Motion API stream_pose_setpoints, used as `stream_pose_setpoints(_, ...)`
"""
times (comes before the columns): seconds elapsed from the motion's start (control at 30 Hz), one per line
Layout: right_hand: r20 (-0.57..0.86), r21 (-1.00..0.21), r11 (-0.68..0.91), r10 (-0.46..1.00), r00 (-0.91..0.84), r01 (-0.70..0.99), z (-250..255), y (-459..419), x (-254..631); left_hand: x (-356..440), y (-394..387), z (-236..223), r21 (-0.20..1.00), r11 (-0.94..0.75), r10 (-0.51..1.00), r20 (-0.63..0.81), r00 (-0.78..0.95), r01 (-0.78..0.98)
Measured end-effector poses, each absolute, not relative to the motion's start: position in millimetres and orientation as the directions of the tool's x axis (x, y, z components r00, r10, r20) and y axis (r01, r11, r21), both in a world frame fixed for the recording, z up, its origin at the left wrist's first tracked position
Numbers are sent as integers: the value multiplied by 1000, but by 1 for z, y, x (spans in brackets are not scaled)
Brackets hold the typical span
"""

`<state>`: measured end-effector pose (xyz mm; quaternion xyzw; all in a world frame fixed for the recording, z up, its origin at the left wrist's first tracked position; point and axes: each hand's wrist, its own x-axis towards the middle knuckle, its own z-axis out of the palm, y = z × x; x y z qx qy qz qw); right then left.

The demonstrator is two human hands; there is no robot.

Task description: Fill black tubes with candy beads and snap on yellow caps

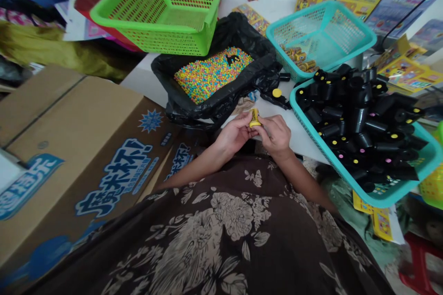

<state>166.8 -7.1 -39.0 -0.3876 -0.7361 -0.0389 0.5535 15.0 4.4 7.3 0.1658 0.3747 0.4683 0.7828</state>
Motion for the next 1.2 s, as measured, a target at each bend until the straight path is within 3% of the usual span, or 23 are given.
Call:
stream_pose_setpoints(0.27, 842, -379, 686, 534, -76, 621, -42, -10, 163, 18, -1, 13, 663, 385, 908, -398, 134, -642)
stream_pose_setpoints(0.47, 841, -348, 590, 540, -36, 728, -44, -15, 154, 23, -5, 14, 688, 324, 927, -369, 71, -649)
stream_pose_setpoints(0.73, 826, -410, 671, 560, -59, 618, -40, -14, 165, 22, -9, 12, 714, 287, 944, -325, 62, -639)
stream_pose_setpoints(0.93, 669, -635, 630, 738, -89, 447, -30, -11, 181, 15, -9, 12, 767, 291, 950, -303, 77, -572)
stream_pose_setpoints(1.2, 444, -890, 423, 888, 117, 170, -44, -5, 174, 18, -11, 9, 789, 197, 973, -232, 15, -581)
